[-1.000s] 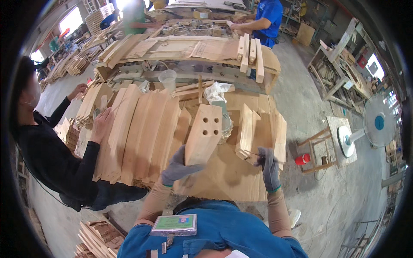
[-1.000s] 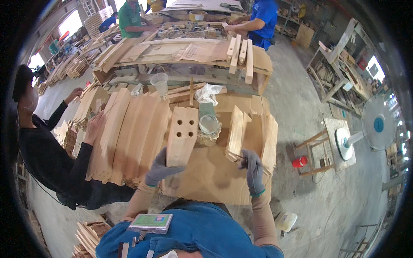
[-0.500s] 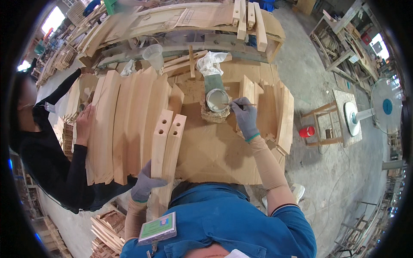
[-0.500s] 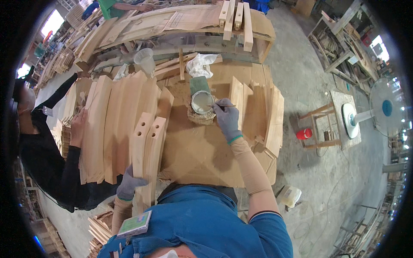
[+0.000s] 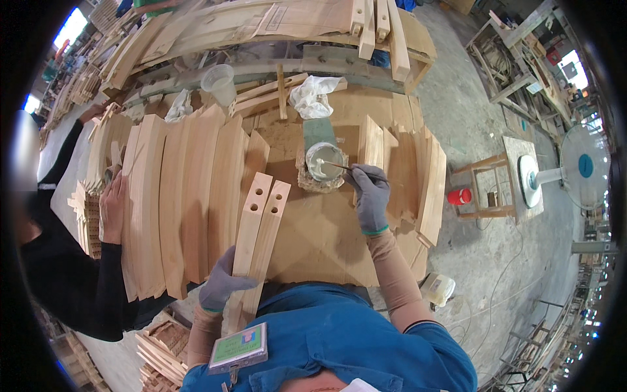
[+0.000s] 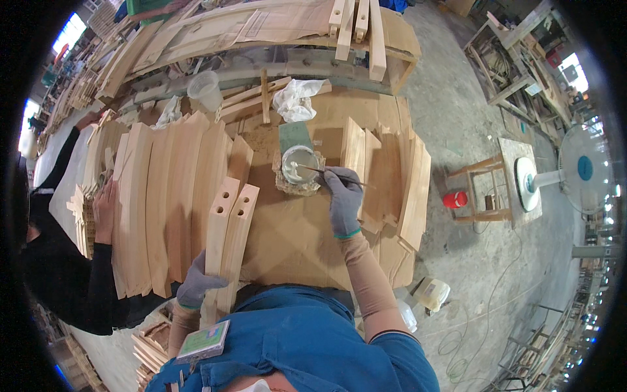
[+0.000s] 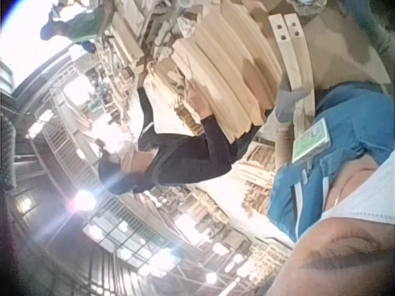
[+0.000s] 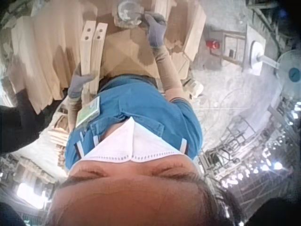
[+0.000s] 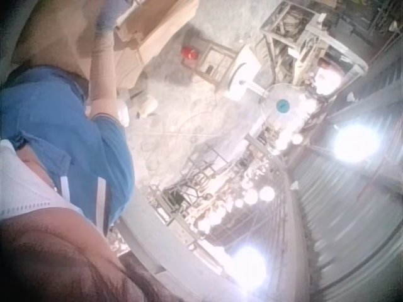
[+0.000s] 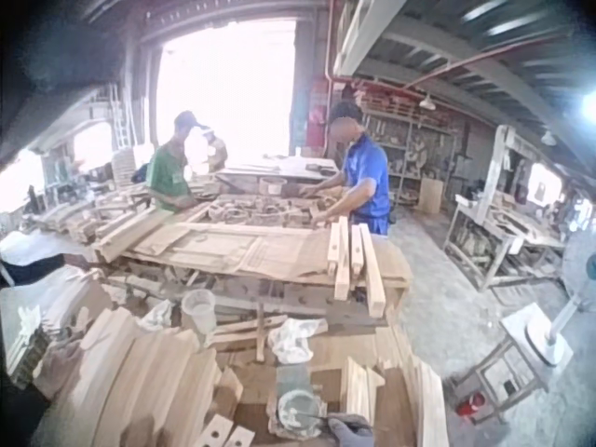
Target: The person walks to a workbench in a woodworking workshop and applies glue to the pre-drilled holes of wooden chair leg components using a small brush. They handle multiple pieces one at a time, dipping the brush into a container and coating the holes before placing the pieces aside.
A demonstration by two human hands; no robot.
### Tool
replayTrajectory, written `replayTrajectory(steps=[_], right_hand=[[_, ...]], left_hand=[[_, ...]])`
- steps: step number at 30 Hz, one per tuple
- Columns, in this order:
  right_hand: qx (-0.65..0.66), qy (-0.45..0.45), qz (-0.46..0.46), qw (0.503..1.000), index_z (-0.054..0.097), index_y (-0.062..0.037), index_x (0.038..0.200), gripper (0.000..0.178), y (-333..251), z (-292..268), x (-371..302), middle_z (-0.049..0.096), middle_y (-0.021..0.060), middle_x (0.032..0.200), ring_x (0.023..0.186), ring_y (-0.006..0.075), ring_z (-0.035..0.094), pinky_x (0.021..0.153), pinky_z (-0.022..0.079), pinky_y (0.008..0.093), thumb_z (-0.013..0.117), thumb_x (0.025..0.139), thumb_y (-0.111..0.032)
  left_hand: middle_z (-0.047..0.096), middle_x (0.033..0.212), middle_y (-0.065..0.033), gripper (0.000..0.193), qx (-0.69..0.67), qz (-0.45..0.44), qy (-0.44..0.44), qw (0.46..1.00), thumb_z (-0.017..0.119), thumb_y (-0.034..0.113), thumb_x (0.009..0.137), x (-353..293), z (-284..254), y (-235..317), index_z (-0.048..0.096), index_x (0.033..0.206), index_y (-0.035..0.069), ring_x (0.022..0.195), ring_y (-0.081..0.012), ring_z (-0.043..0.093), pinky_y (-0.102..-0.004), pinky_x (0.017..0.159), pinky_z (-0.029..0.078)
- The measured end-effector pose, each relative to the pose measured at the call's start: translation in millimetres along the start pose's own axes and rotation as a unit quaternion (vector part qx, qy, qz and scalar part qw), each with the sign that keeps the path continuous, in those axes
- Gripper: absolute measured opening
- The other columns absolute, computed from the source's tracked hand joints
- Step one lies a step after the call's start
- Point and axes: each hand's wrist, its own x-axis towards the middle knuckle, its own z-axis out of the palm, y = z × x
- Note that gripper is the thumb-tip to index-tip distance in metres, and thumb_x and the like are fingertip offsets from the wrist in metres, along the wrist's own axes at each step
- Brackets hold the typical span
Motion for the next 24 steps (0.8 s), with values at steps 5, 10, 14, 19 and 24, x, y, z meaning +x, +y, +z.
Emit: replayTrajectory(steps=[5, 10, 14, 19, 24], right_hand=[[0.16, 0.062, 0.149, 0.974, 0.058, 0.0026, 0.092, 0.007, 11.6, -31.6, 7.2, 0.063, 0.0099, 0.088, 0.077, 0.0179, 0.063, 0.073, 0.056, 0.0287, 0.056, 0.089, -0.004], [0.177, 0.042, 0.162, 0.97, 0.058, 0.0027, 0.09, 0.01, 14.7, -31.2, 8.5, 0.062, 0.0111, 0.084, 0.075, 0.0183, 0.063, 0.071, 0.057, 0.0285, 0.057, 0.09, -0.007], [0.146, 0.06, 0.109, 0.981, 0.057, 0.0007, 0.085, 0.011, 1.6, -26.2, 7.4, 0.061, 0.0105, 0.08, 0.072, 0.0188, 0.063, 0.07, 0.057, 0.0296, 0.058, 0.089, -0.01], [0.086, 0.026, 0.004, 0.996, 0.056, 0.0004, 0.083, 0.014, -60.8, 23.8, -29.7, 0.061, 0.0097, 0.079, 0.072, 0.0188, 0.063, 0.068, 0.055, 0.0317, 0.056, 0.091, -0.012], [-0.004, -0.058, -0.067, 0.996, 0.056, 0.0009, 0.082, 0.018, -88.6, 37.1, -66.2, 0.062, 0.0115, 0.08, 0.071, 0.0196, 0.064, 0.067, 0.054, 0.0319, 0.052, 0.093, -0.012]], left_hand=[[0.056, 0.118, -0.0063, 0.083, -0.002, 0.001, 0.0, 1.0, 0.078, 0.004, 0.057, 10.0, -0.5, -0.6, 0.042, 0.131, -0.002, 0.108, -0.0156, 0.052, -0.0288, 0.094, 0.04], [0.056, 0.117, -0.0063, 0.081, 0.011, -0.008, -0.026, 1.0, 0.078, 0.004, 0.056, 27.9, 2.4, 3.5, 0.044, 0.13, -0.001, 0.108, -0.0152, 0.051, -0.0284, 0.095, 0.039], [0.056, 0.116, -0.0063, 0.08, 0.059, 0.001, -0.048, 0.997, 0.079, 0.005, 0.057, 36.3, 15.5, 18.2, 0.044, 0.129, -0.001, 0.108, -0.0153, 0.051, -0.0278, 0.095, 0.038], [0.054, 0.118, -0.0063, 0.081, 0.032, 0.002, -0.078, 0.996, 0.081, 0.005, 0.057, 34.9, 18.7, 20.2, 0.044, 0.129, -0.001, 0.11, -0.0153, 0.049, -0.0277, 0.095, 0.038], [0.053, 0.12, -0.0071, 0.085, 0.021, -0.005, -0.111, 0.994, 0.083, 0.003, 0.055, 26.1, 25.7, 25.6, 0.042, 0.13, -0.001, 0.113, -0.0159, 0.047, -0.0278, 0.097, 0.036]])
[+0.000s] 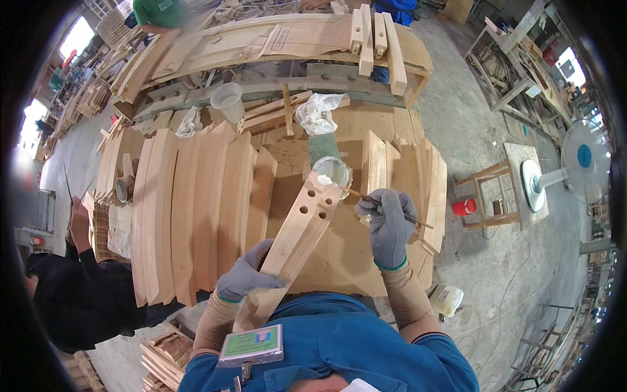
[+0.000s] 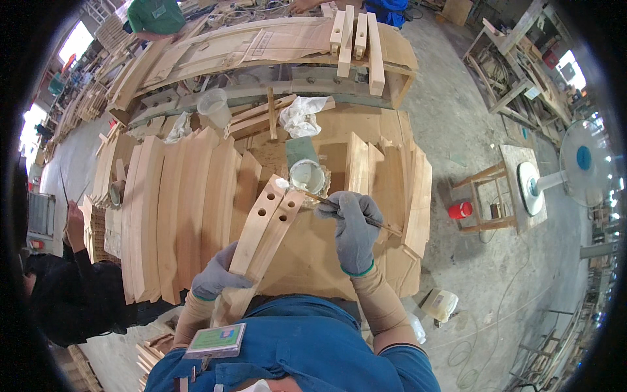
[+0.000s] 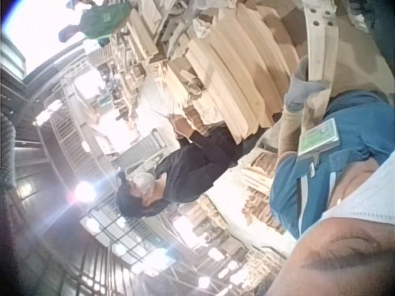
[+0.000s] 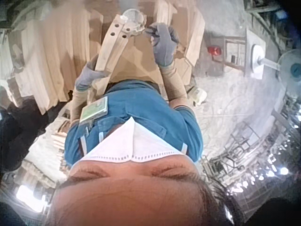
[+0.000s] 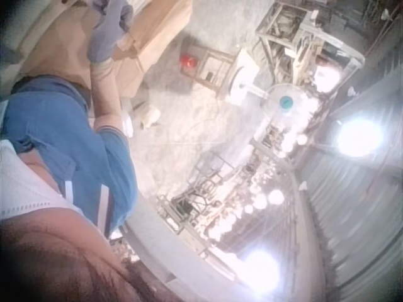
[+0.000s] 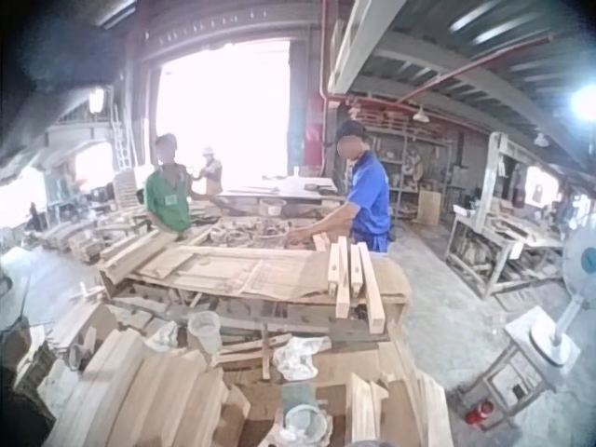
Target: The person walks to a workbench in a woodworking workshop and applies glue to the pre-drilled holes of wooden chair leg components using a small brush. They handle multiple pieces one at a time, dipping the brush into a container and coating the holes before placing the pieces aside.
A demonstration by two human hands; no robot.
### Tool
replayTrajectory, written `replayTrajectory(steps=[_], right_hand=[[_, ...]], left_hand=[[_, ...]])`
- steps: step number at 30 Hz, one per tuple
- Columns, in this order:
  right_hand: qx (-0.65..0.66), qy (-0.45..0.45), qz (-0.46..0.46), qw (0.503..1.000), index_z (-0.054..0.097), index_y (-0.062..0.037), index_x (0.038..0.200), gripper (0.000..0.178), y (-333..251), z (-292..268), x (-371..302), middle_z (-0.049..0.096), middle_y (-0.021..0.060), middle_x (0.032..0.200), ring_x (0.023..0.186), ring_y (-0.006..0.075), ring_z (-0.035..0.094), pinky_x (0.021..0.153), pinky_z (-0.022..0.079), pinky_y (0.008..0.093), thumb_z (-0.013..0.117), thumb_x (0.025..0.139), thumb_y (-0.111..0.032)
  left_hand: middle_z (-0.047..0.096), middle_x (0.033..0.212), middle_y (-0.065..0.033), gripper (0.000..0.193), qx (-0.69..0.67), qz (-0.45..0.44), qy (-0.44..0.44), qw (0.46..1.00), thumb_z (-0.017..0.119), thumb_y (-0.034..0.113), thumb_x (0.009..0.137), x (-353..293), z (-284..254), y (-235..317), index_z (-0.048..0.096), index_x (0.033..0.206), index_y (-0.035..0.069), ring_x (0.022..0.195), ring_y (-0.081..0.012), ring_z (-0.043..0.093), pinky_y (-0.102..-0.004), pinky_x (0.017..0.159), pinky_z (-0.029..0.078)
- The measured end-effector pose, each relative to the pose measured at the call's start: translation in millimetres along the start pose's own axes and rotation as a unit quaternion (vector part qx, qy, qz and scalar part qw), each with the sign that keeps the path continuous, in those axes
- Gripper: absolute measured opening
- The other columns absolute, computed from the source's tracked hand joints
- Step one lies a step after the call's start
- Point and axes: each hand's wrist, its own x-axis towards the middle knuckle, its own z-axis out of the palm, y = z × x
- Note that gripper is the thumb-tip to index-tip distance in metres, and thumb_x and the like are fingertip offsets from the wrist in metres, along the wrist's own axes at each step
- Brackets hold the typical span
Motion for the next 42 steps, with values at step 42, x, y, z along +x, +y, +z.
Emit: replayTrajectory(steps=[42], right_hand=[[0.078, -0.125, 0.045, 0.988, 0.049, -0.0014, 0.079, 0.018, -15.2, 4.5, -51.7, 0.063, 0.0197, 0.088, 0.083, 0.0262, 0.064, 0.076, 0.055, 0.0366, 0.06, 0.076, 0.014]], left_hand=[[0.054, 0.125, -0.0065, 0.092, 0.018, 0.029, 0.018, 0.999, 0.081, -0.005, 0.052, -25.1, 4.3, -15.2, 0.04, 0.135, 0.001, 0.115, -0.0166, 0.05, -0.0315, 0.098, 0.039]])
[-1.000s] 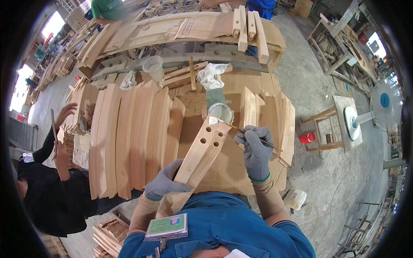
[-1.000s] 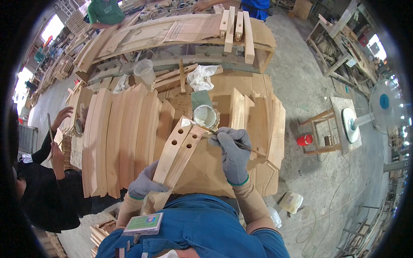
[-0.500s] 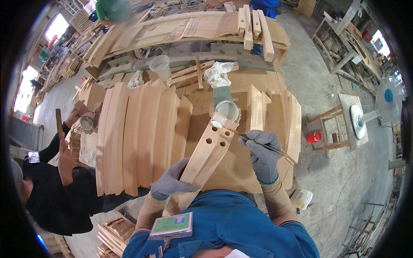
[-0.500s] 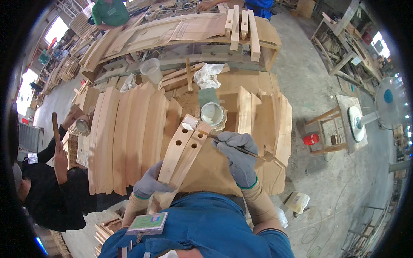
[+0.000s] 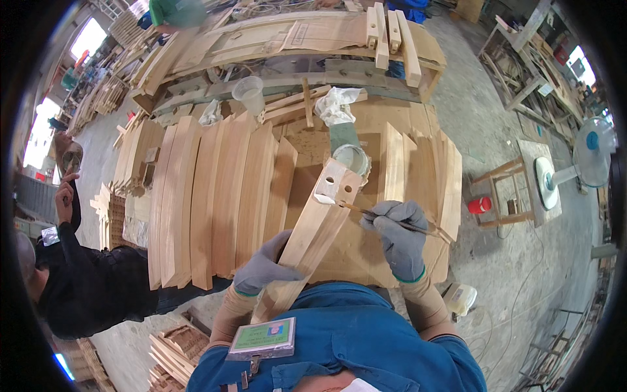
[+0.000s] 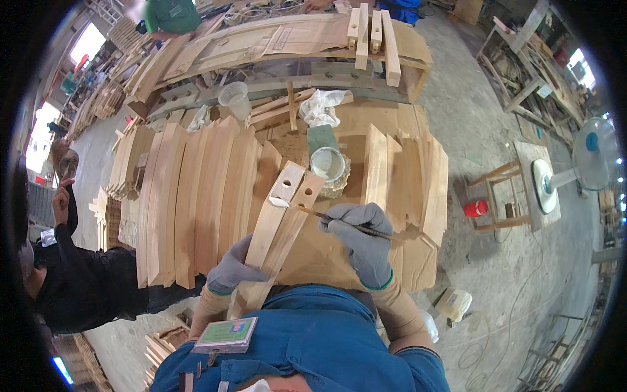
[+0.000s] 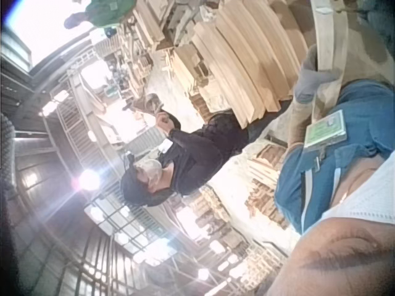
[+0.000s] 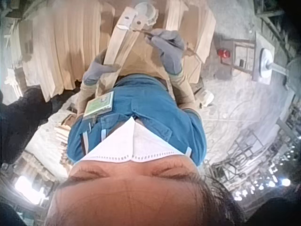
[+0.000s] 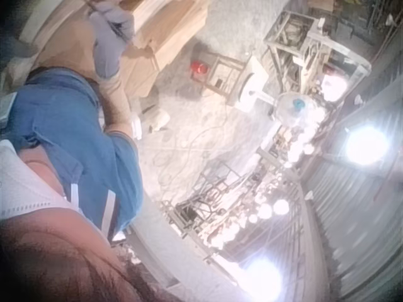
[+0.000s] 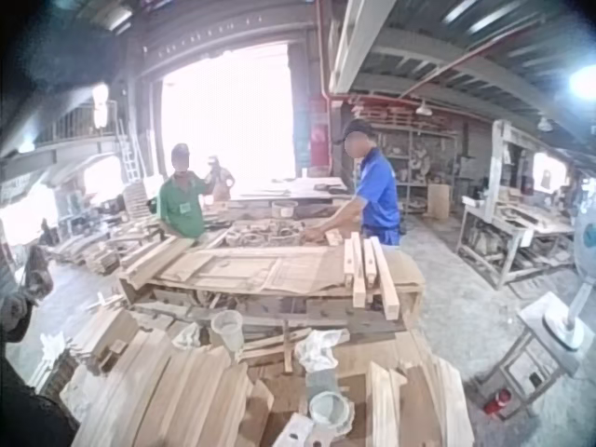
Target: The person walks to a workbench in a woodworking workshop and applies glue to the pre-drilled holes of wooden chair leg components using a small brush. They handle multiple pieces one at a time, dipping the brush into a container and coating the holes before placing the pieces aside.
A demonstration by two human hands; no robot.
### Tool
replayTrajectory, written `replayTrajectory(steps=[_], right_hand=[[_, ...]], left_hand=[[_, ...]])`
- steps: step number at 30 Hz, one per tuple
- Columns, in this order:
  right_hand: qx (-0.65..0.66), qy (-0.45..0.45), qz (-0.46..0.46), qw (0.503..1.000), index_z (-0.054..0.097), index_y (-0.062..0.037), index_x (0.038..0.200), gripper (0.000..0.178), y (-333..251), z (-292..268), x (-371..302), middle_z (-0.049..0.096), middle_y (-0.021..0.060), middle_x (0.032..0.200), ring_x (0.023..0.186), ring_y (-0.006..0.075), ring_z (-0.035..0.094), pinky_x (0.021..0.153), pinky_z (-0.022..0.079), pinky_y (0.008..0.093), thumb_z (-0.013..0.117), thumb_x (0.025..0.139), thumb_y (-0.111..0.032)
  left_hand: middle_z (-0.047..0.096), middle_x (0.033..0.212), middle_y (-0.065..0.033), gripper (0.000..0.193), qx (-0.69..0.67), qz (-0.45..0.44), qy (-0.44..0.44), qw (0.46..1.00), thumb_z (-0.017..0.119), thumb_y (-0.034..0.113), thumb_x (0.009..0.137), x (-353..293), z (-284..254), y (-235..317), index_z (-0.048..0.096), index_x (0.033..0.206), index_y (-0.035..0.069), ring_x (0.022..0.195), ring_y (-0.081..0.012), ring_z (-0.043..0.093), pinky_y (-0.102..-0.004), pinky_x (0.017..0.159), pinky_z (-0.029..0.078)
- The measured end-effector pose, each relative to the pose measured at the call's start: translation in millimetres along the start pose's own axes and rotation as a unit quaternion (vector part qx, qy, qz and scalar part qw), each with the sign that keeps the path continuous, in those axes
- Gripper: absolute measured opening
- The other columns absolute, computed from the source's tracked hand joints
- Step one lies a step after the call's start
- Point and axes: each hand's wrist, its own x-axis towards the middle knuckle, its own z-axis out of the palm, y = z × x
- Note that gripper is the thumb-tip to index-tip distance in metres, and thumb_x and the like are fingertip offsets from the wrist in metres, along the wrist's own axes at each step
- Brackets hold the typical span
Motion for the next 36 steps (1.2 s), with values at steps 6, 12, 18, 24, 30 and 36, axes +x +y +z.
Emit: replayTrajectory(steps=[6, 12, 18, 24, 30, 36], right_hand=[[-0.179, -0.012, 0.008, 0.984, 0.052, -0.0009, 0.082, 0.009, -61.3, 34.7, 39.1, 0.063, 0.0134, 0.08, 0.072, 0.0184, 0.065, 0.065, 0.056, 0.0285, 0.059, 0.086, -0.001], [-0.388, -0.172, 0.015, 0.905, 0.054, -0.0008, 0.077, 0.021, -79.7, 70.0, 73.6, 0.06, 0.0058, 0.064, 0.06, 0.0095, 0.062, 0.054, 0.05, 0.0225, 0.065, 0.085, -0.017], [-0.482, -0.228, -0.014, 0.846, 0.054, -0.0011, 0.075, 0.023, -72.2, 75.2, 78.0, 0.059, 0.005, 0.059, 0.055, 0.0082, 0.061, 0.049, 0.047, 0.0223, 0.065, 0.084, -0.02], [-0.403, -0.182, 0.014, 0.897, 0.055, -0.0005, 0.076, 0.025, -87.1, 76.6, 81.6, 0.061, 0.0039, 0.06, 0.054, 0.0089, 0.061, 0.051, 0.049, 0.0212, 0.066, 0.083, -0.022], [-0.477, -0.177, -0.019, 0.861, 0.054, -0.0004, 0.072, 0.03, -79.9, 71.0, 89.0, 0.059, 0.0059, 0.058, 0.054, 0.0112, 0.061, 0.052, 0.048, 0.0239, 0.065, 0.084, -0.026], [-0.504, -0.214, -0.024, 0.836, 0.052, -0.003, 0.073, 0.022, -83.9, 79.5, 87.5, 0.061, 0.0037, 0.066, 0.06, 0.007, 0.061, 0.055, 0.05, 0.0212, 0.067, 0.083, -0.016]], left_hand=[[0.055, 0.12, -0.006, 0.084, 0.019, 0.02, 0.002, 1.0, 0.08, -0.003, 0.056, 0.7, 5.0, 1.4, 0.042, 0.131, 0.0, 0.112, -0.0159, 0.051, -0.0305, 0.096, 0.04], [0.056, 0.113, -0.0062, 0.074, 0.029, 0.019, -0.008, 0.999, 0.079, 0.002, 0.061, -4.3, 15.9, 10.0, 0.045, 0.127, 0.001, 0.108, -0.0162, 0.051, -0.0286, 0.096, 0.038], [0.057, 0.113, -0.0068, 0.075, 0.039, 0.023, 0.013, 0.999, 0.079, 0.003, 0.06, -10.1, 18.2, 7.6, 0.046, 0.127, 0.002, 0.108, -0.0167, 0.052, -0.0289, 0.096, 0.038], [0.056, 0.113, -0.0065, 0.075, 0.039, 0.021, 0.006, 0.999, 0.079, 0.004, 0.059, -12.6, 17.2, 9.2, 0.046, 0.127, 0.001, 0.108, -0.0166, 0.051, -0.0292, 0.097, 0.037], [0.056, 0.113, -0.0064, 0.075, 0.033, 0.035, 0.002, 0.999, 0.079, 0.003, 0.059, -12.2, 18.1, 5.8, 0.047, 0.126, 0.001, 0.107, -0.0164, 0.051, -0.029, 0.096, 0.037], [0.056, 0.114, -0.0065, 0.075, 0.041, 0.037, 0.0, 0.998, 0.079, 0.003, 0.058, -13.3, 20.1, 4.0, 0.047, 0.126, 0.001, 0.109, -0.0171, 0.051, -0.0297, 0.096, 0.038]])
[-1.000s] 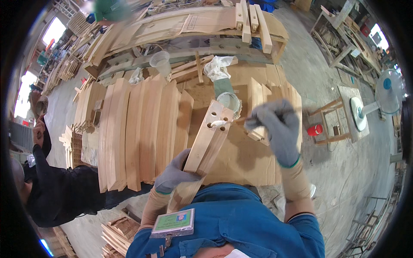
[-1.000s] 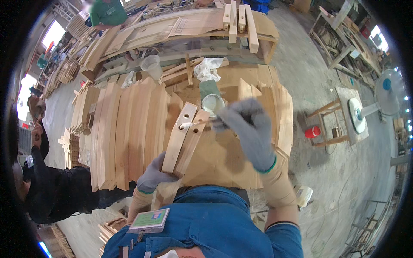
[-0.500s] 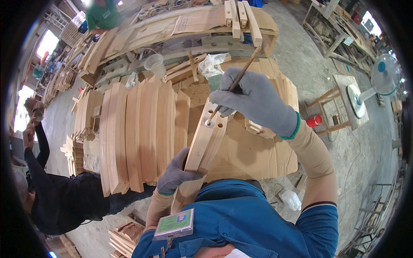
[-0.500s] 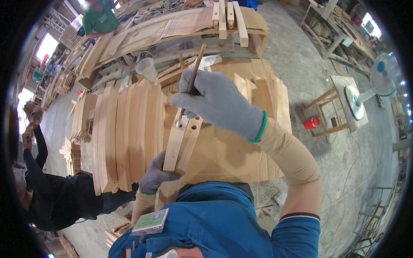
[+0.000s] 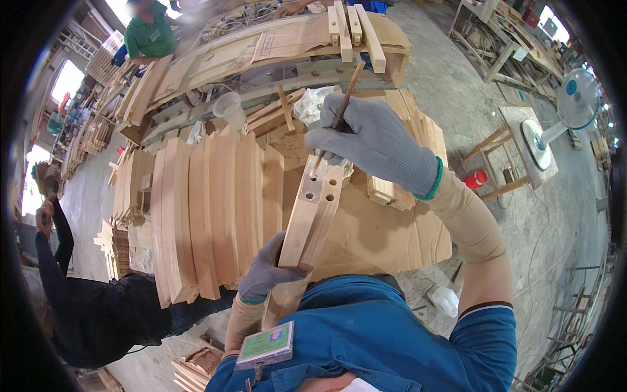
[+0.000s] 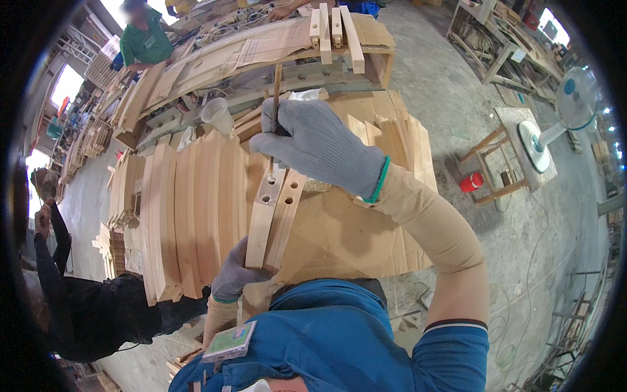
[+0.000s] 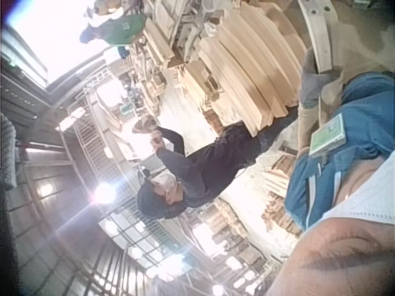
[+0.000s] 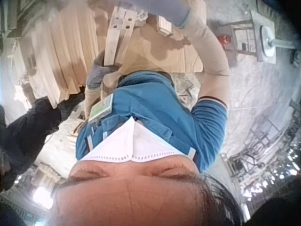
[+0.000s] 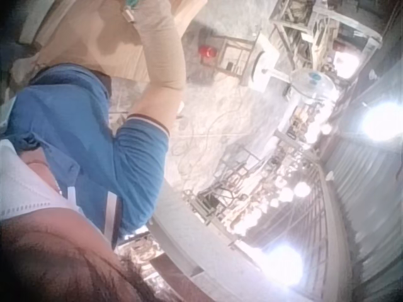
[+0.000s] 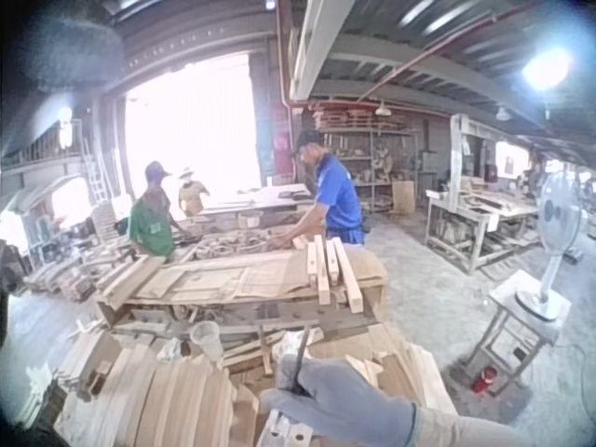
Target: The person walks to a workbench in a woodworking workshop and applies glue to the pre-drilled holes of wooden chair leg components using a small brush. They handle multiple pieces one at a time, dipping the brush into a container and coating the holes before placing the pieces aside.
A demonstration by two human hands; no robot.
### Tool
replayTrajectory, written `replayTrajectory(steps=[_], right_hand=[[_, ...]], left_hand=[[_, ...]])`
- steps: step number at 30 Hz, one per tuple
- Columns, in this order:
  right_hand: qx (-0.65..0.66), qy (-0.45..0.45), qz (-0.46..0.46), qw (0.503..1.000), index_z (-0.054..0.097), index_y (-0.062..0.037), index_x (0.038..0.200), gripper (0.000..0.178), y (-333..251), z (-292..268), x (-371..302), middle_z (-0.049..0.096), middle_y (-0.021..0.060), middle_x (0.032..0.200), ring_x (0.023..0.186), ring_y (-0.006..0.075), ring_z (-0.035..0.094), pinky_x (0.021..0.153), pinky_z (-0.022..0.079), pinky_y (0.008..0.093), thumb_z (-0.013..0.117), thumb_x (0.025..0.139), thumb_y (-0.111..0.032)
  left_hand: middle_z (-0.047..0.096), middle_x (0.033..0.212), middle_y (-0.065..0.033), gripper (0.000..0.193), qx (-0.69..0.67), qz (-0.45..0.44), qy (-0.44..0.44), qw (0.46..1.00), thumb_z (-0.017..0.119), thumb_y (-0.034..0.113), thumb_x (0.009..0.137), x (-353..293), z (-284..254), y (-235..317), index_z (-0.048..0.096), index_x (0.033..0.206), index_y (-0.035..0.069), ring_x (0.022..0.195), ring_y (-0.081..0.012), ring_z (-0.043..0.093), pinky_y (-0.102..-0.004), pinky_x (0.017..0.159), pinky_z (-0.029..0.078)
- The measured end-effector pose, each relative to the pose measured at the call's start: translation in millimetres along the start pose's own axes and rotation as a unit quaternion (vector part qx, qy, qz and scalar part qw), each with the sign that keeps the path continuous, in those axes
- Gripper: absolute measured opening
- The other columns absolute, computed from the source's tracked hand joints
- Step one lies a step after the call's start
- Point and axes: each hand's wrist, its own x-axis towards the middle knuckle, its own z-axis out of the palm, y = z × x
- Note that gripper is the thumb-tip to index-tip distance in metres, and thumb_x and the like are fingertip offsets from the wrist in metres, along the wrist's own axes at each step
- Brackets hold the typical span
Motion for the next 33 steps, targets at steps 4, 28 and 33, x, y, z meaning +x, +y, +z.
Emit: replayTrajectory(steps=[4, 28, 33], right_hand=[[-0.005, -0.007, 0.007, 1.0, 0.052, -0.0024, 0.073, 0.022, 1.6, -4.5, 0.6, 0.061, 0.0036, 0.065, 0.059, 0.0072, 0.061, 0.056, 0.05, 0.0215, 0.066, 0.084, -0.015], [0.367, 0.243, -0.094, 0.893, 0.045, -0.0014, 0.08, 0.02, 60.3, 63.9, -78.7, 0.057, 0.0151, 0.091, 0.087, 0.0238, 0.061, 0.082, 0.054, 0.0353, 0.053, 0.076, 0.017], [0.358, 0.251, -0.111, 0.893, 0.045, -0.0012, 0.078, 0.022, 60.1, 62.0, -83.0, 0.058, 0.0153, 0.091, 0.087, 0.0252, 0.061, 0.083, 0.054, 0.0361, 0.053, 0.074, 0.019]], left_hand=[[0.057, 0.113, -0.0065, 0.075, -0.007, -0.003, -0.005, 1.0, 0.078, 0.003, 0.059, 0.0, 1.0, 2.0, 0.047, 0.127, 0.001, 0.109, -0.0168, 0.051, -0.0297, 0.095, 0.039], [0.059, 0.118, -0.0096, 0.086, -0.076, 0.016, -0.031, 0.996, 0.076, -0.006, 0.05, -10.1, -17.1, 0.1, 0.046, 0.13, 0.0, 0.108, -0.0197, 0.055, -0.0327, 0.093, 0.043], [0.06, 0.115, -0.01, 0.085, -0.088, 0.016, -0.032, 0.995, 0.075, -0.009, 0.049, -11.0, -14.2, 2.4, 0.047, 0.129, 0.0, 0.105, -0.0208, 0.058, -0.0341, 0.089, 0.046]])
